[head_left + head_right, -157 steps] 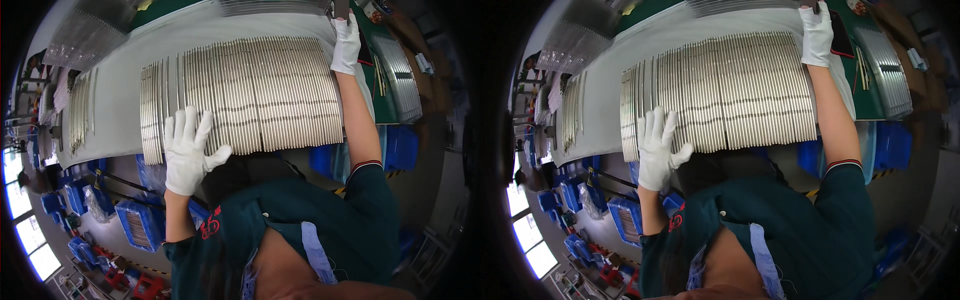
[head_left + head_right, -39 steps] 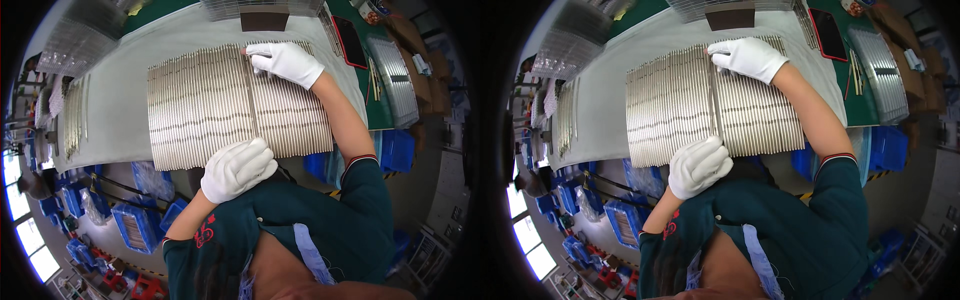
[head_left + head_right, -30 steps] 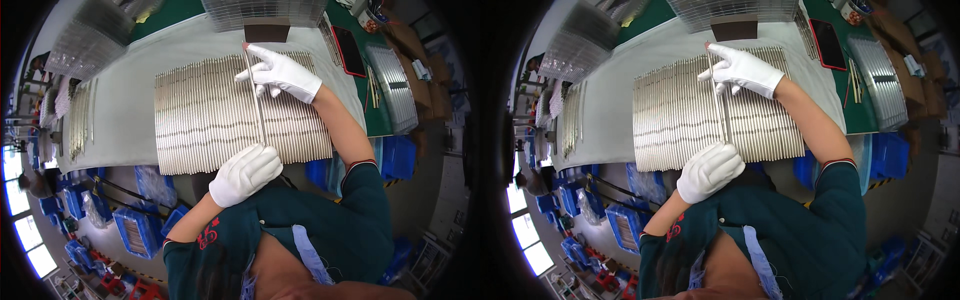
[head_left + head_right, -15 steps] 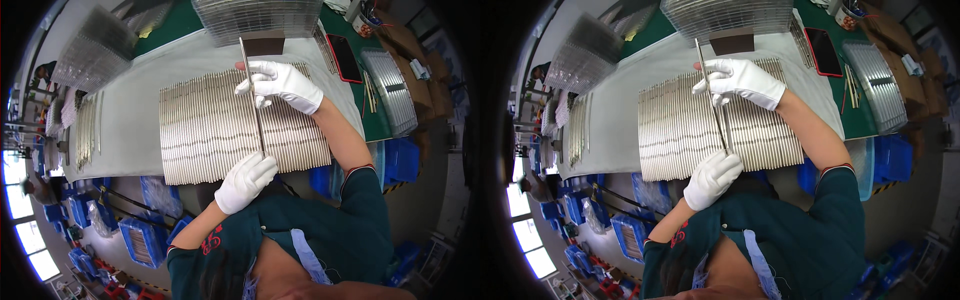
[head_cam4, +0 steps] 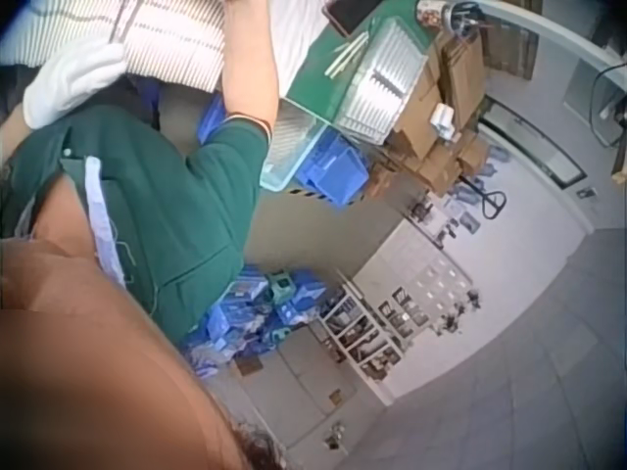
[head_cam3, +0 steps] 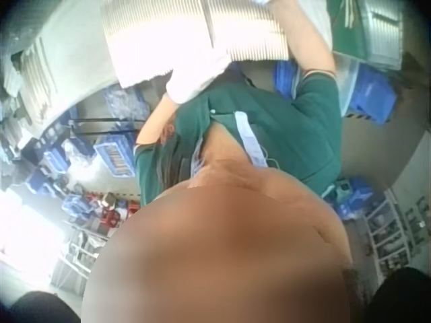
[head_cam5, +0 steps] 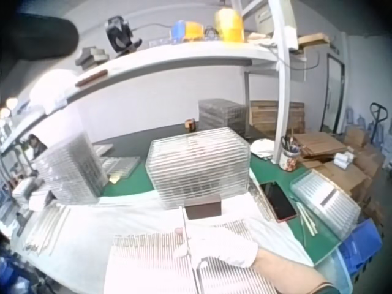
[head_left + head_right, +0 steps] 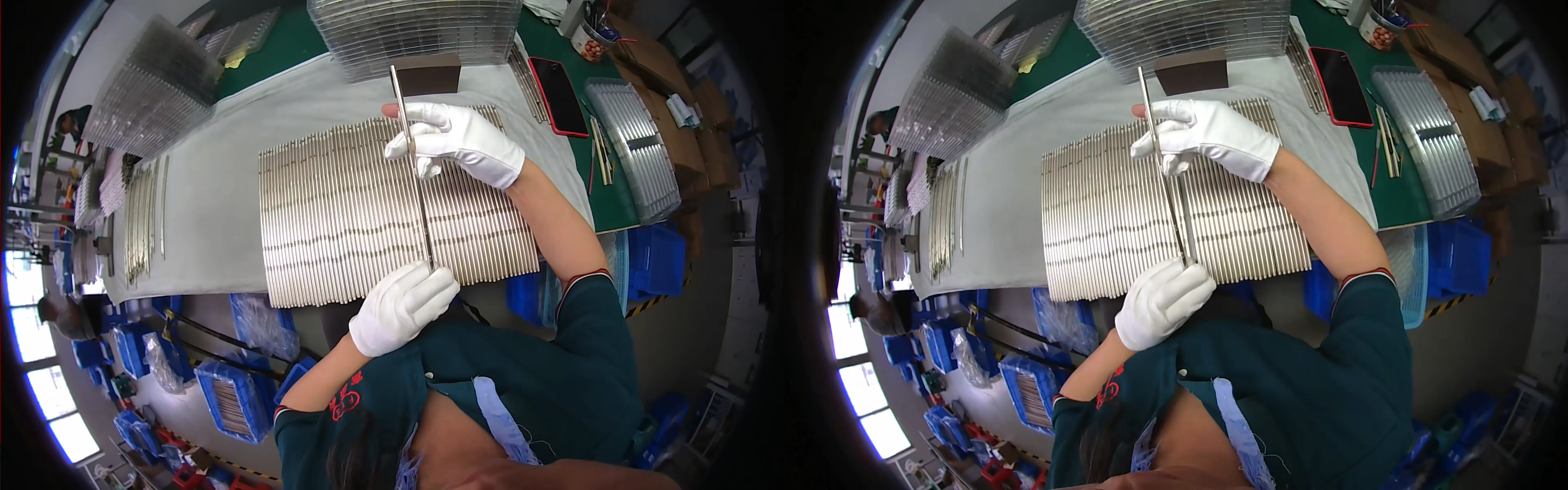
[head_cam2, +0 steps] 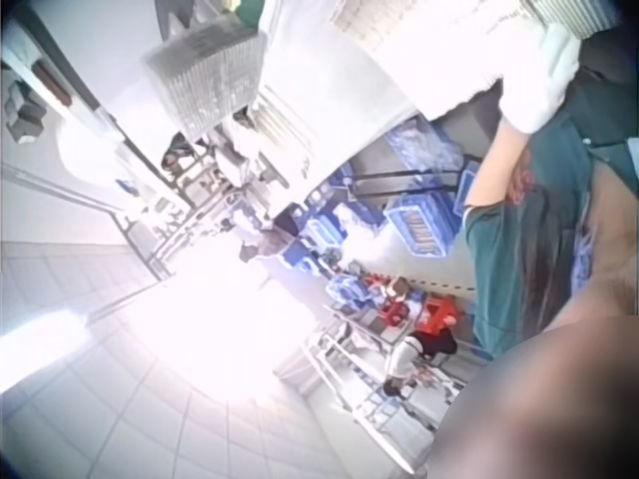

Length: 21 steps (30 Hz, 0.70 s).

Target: Organizing and sanding thin metallic rods at a factory workbench using an abrasive block.

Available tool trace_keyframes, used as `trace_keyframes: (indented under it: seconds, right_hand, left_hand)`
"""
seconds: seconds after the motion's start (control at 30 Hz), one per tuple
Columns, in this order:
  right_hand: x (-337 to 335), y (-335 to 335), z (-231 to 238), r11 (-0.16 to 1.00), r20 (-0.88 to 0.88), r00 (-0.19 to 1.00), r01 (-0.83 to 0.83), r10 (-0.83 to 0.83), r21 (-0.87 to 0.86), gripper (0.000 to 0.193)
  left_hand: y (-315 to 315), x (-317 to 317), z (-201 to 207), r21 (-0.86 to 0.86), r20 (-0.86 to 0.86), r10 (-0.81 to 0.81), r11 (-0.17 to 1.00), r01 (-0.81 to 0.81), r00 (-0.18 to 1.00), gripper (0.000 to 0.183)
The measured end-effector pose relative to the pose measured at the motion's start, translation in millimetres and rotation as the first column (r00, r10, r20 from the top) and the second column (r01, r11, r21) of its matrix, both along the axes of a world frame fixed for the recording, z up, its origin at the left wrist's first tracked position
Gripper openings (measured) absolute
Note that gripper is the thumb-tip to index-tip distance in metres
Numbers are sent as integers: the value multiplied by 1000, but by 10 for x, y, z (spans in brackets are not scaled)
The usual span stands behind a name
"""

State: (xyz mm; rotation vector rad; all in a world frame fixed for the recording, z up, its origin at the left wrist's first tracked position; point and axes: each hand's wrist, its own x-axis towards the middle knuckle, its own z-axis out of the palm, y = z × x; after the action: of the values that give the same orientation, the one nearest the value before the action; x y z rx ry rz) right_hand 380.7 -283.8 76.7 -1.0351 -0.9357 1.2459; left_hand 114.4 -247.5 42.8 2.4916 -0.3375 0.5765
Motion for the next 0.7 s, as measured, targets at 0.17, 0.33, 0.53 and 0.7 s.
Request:
trace_keyframes:
  seconds: [0.17,0.33,0.53,0.7]
  right_hand:
    - [11,8,-9,1000,-8,1000,-16,16,5,65]
    - [31,-43,77,995,65,994,-85,88,-50,51]
    - [23,-150,44,879,82,876,-470,476,-79,27]
    - [688,-385,1,925,-119,988,131,-94,357,34]
  left_hand:
    - [2,14,39,10,75,-17,1000,16,997,42]
    - [-3,32,72,14,102,15,1000,-17,995,40]
    - [102,122,194,67,114,86,993,-94,990,36]
    - [146,121,274,33,175,210,975,-219,962,36]
